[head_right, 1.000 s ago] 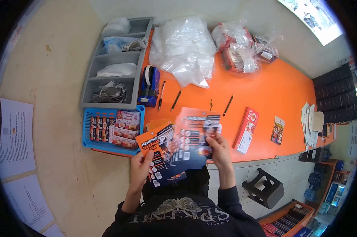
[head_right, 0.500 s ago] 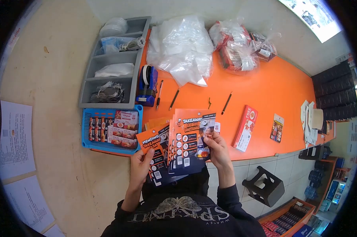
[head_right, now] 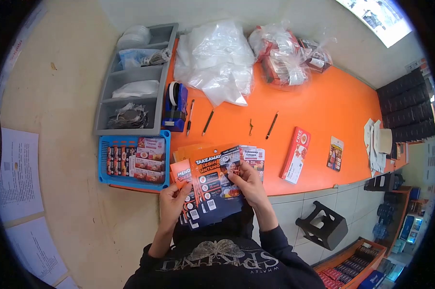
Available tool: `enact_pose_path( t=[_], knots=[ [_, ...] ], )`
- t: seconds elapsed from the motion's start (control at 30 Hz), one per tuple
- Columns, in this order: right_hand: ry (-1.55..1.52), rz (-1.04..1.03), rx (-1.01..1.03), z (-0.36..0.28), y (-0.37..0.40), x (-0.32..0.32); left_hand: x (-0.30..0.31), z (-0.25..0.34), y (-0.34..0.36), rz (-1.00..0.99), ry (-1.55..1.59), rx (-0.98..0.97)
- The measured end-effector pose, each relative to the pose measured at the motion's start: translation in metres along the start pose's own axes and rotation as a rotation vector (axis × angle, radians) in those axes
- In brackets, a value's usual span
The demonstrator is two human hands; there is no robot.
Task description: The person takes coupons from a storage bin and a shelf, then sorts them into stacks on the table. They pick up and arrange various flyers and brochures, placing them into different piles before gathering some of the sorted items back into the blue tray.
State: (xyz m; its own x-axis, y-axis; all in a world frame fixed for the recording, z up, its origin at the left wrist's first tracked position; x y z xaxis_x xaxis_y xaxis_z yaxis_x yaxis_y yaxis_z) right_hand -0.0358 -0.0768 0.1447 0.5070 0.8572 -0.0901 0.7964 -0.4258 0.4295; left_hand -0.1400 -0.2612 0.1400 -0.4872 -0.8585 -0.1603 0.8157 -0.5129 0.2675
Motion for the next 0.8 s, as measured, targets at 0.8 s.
enact_pose_path(
  t=[0.8],
  knots=[
    [-0.098,0.429,0.119,0.011,0.0,0.069,0.001,0.007,-0.007,0.016,0.058,0.073]
  ],
)
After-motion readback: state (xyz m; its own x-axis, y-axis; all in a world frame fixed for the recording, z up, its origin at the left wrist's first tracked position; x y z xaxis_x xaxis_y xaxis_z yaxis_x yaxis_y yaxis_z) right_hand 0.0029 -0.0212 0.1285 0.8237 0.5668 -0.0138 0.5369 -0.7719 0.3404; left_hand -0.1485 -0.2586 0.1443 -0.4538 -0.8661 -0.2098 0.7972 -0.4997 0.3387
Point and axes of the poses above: each hand's wrist, its own y-axis away from the middle knuckle, its own x-axis out of the back of the hand, z = x × y, the point moved 2 cm from there along -y, towards the middle knuckle, and after that the axes turned 15 degrees about y, right-handed, at the moved point
